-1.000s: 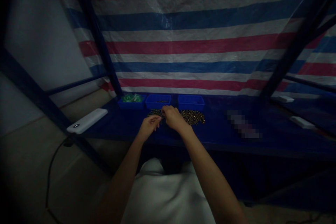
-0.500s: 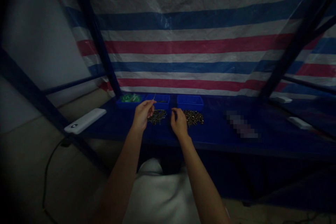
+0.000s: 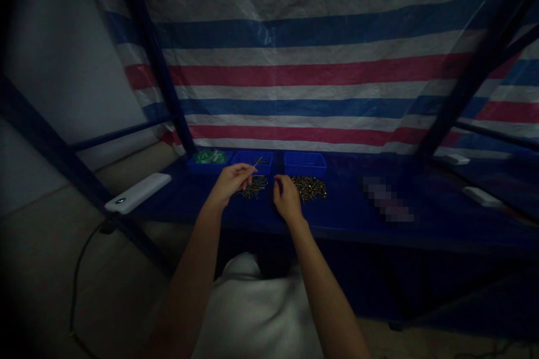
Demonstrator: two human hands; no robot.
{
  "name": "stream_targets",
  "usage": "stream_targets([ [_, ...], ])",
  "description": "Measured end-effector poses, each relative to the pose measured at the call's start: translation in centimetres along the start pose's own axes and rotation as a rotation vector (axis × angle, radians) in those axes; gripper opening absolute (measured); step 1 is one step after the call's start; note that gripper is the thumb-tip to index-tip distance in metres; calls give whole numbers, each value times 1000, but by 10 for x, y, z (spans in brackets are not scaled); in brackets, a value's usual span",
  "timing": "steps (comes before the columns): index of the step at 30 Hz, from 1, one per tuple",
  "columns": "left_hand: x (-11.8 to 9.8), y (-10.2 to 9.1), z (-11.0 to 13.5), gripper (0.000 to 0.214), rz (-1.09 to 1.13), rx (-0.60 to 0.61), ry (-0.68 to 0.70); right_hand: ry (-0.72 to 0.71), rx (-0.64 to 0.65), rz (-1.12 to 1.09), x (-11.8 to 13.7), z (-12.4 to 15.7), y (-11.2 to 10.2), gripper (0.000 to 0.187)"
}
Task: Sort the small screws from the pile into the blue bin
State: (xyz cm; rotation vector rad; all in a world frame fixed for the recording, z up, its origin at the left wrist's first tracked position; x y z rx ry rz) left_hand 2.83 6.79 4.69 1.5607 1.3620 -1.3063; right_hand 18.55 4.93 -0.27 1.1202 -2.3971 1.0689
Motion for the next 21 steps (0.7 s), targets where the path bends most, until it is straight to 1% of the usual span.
stream_targets([
  [4, -12, 1, 11, 22, -13, 126, 12, 7, 14, -5, -1, 1, 0, 23],
  [6, -15, -2, 17, 25, 76, 154, 28, 7, 18, -2, -2, 1, 1, 23],
  [9, -14, -12, 22, 28, 318, 98, 97, 7, 21, 4, -3, 2, 2, 23],
  [11, -11, -16, 20, 28, 392, 65, 111, 8, 22, 6, -2, 2, 2, 23],
  [12, -9, -16, 18, 26, 367, 73, 87, 9, 24, 6, -2, 2, 2, 22],
  [16, -1, -11, 5, 21, 147, 145, -68, 2, 31, 10, 0, 2, 2, 23],
  [18, -3, -12, -2, 19, 145, 140, -77, -2, 34, 13, 0, 2, 2, 23],
  [21, -8, -15, -13, 19, 215, 141, -52, -3, 35, 9, 0, 2, 2, 22],
])
Point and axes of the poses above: each hand's wrist, its own z-axis away from the middle knuckle, its own y-axis out of the palm, x = y × z, the point moved 5 cm from there along -z, towards the middle knuckle, and after that the axes turned 5 degrees about x, right-handed, at the moved point
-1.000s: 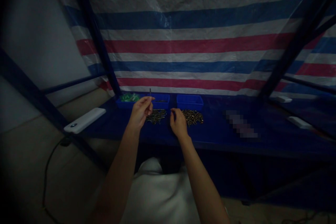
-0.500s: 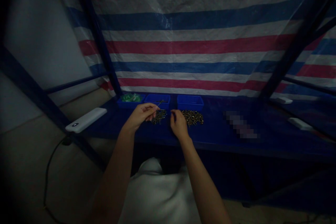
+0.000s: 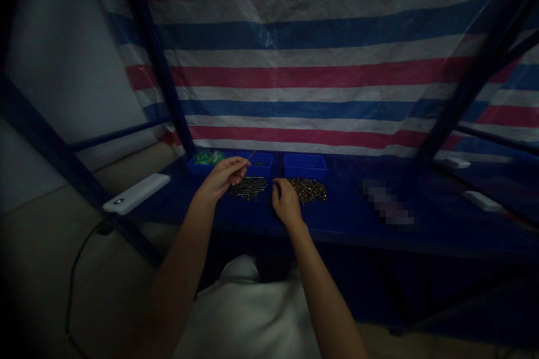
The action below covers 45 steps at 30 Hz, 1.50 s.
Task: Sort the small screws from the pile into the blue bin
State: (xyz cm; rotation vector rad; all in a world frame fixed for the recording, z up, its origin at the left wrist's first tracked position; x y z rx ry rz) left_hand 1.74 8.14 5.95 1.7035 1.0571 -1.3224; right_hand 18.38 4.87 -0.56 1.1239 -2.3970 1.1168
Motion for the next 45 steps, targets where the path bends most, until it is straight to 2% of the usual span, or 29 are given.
stream_targets([
  [5, 2, -13, -26, 18, 94, -25, 12, -11, 7, -14, 1, 0, 0, 22],
  [11, 20, -27, -58, 20, 188, -127, -51, -13, 21, -14, 2, -1, 0, 22],
  [14, 30, -31, -66, 21, 197, -200, -108, -18, 25, -9, 2, -1, 0, 22],
  [17, 38, -32, -67, 23, 208, -204, -192, -17, 30, -13, 1, -1, 1, 22],
  [19, 40, -33, -63, 25, 215, -186, -208, -11, 37, -10, 0, -1, 2, 22],
  [24, 45, -39, -35, 27, 231, -236, -111, -28, 88, 41, -1, -3, 8, 21],
  [28, 60, -35, -4, 31, 274, -322, -76, -23, 209, 156, 2, -8, 19, 16],
  [32, 71, -23, 19, 33, 283, -366, -34, -30, 349, 299, 7, -14, 30, 12],
  [35, 73, -16, 28, 34, 217, -403, -11, -16, 396, 374, 10, -18, 34, 12],
  [39, 73, -10, 36, 34, 61, -447, 23, 64, 382, 420, 12, -25, 38, 18],
  [45, 76, -9, 39, 31, -36, -433, 100, 168, 448, 480, 17, -28, 48, 19],
])
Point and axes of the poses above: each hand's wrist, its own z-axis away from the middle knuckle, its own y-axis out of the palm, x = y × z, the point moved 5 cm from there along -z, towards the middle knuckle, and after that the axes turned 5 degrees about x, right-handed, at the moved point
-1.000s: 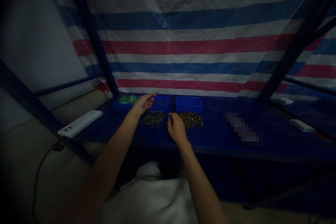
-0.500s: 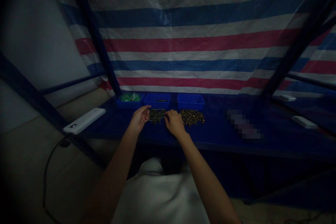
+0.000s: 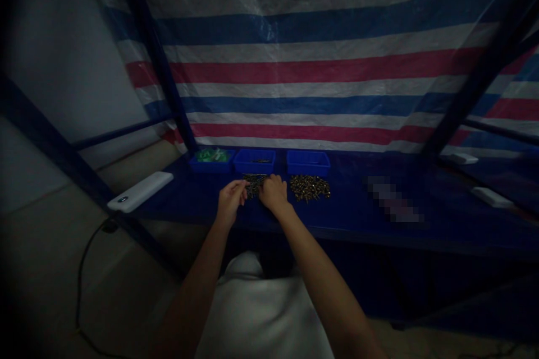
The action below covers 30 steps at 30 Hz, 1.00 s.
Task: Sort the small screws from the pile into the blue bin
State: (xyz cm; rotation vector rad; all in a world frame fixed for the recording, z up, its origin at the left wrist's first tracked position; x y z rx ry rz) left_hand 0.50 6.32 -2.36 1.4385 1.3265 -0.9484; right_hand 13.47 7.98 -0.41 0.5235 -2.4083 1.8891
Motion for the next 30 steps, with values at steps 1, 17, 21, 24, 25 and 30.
stream_targets([
  [1, 0, 0, 0, 31, -12, 3, 4, 16, 19, 1, 1, 0, 0, 19],
  [17, -3, 2, 1, 31, -59, -2, 30, 177, 157, -47, 2, 0, 1, 28],
  [21, -2, 3, 1, 29, -86, 4, 35, 190, 129, -89, -4, -1, 0, 27],
  [24, -2, 3, 1, 29, -103, -2, 33, 185, 129, -102, -6, -2, 1, 26],
  [25, -2, 3, 2, 28, -111, -3, 30, 182, 128, -103, -6, -2, 1, 26],
  [30, -2, 4, 2, 26, -146, 0, 12, 174, 82, -114, -6, -1, 3, 23],
])
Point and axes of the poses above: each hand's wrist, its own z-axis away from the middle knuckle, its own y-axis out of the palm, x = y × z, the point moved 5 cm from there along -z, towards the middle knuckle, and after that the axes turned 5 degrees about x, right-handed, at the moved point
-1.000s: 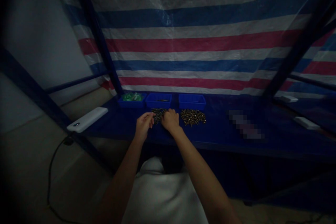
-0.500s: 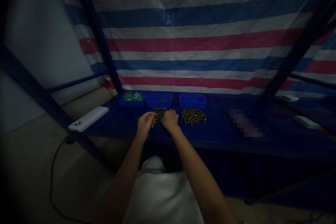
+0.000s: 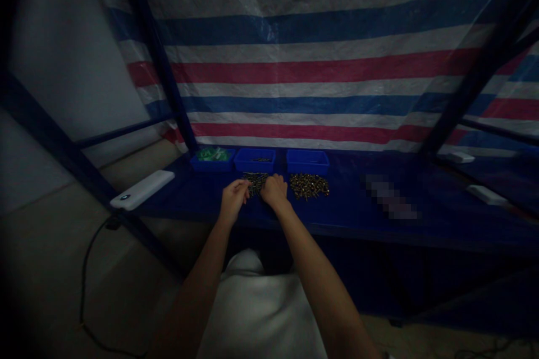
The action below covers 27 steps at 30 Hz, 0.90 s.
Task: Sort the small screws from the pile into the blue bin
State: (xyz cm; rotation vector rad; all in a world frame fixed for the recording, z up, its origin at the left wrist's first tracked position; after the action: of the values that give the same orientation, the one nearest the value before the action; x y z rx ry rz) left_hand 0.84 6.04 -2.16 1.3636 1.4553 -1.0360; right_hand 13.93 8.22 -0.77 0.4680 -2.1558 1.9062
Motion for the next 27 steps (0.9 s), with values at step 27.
stream_targets([
  [27, -10, 27, -2, 31, 170, 127, -54, -278, -279, -1027, -10, 8, -6, 23],
])
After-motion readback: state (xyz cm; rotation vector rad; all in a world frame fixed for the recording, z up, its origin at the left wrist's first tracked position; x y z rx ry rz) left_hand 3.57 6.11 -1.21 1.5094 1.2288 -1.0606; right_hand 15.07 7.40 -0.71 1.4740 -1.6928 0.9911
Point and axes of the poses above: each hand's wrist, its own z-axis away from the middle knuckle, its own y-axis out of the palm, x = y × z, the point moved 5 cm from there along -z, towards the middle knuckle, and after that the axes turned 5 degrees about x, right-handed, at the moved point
